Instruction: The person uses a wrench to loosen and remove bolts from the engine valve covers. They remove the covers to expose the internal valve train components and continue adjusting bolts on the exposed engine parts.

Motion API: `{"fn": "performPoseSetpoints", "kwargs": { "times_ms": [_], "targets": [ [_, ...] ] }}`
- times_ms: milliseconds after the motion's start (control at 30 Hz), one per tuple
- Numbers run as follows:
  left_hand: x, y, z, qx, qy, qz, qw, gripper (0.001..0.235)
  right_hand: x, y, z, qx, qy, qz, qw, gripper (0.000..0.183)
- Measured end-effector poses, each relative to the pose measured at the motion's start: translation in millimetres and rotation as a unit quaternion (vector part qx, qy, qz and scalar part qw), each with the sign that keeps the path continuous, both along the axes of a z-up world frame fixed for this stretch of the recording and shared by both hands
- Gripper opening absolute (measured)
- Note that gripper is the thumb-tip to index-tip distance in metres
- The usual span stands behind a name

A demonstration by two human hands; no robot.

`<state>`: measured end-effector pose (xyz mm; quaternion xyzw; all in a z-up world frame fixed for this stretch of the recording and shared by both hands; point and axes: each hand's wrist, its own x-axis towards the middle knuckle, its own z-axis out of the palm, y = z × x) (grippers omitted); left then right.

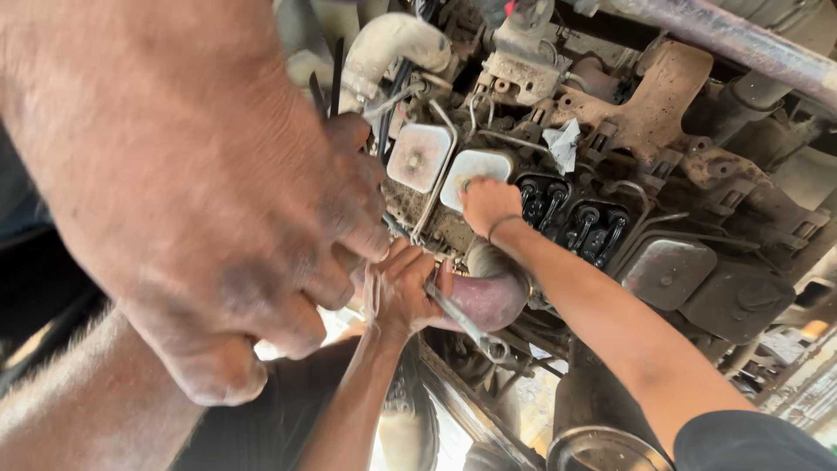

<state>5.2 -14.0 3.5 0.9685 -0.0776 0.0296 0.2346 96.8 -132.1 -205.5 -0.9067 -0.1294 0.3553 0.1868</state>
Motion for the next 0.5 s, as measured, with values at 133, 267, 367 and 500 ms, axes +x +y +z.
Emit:
{"fn": "performPoseSetpoints", "kwargs": {
  "times_ms": [133,267,367,500],
  "targets": [
    [-9.4,5.6,-8.4,-0.040,0.037,0.025,0.998,0.038,15.8,16.2,-21.6,0.008,0.084,-0.129,0.988,0.048],
    [-13.6,7.0,-9.5,-0.021,-0.038,0.027,0.999,0.031,39.8,32.2,-32.4,-0.045,0.130,-0.110,0.984,0.047],
    [-15.7,9.7,-9.2,0.042,0.031,0.047,0.998,0.031,57.1,48.2,-26.9,-0.054,0.263,-0.093,0.959,0.050],
    [-23.3,13.9,-8.9,0.047,0.117,0.073,0.989,0.025,73.4,78.2,-9.8,-0.017,0.206,-0.038,0.978,0.049]
  ]
}}
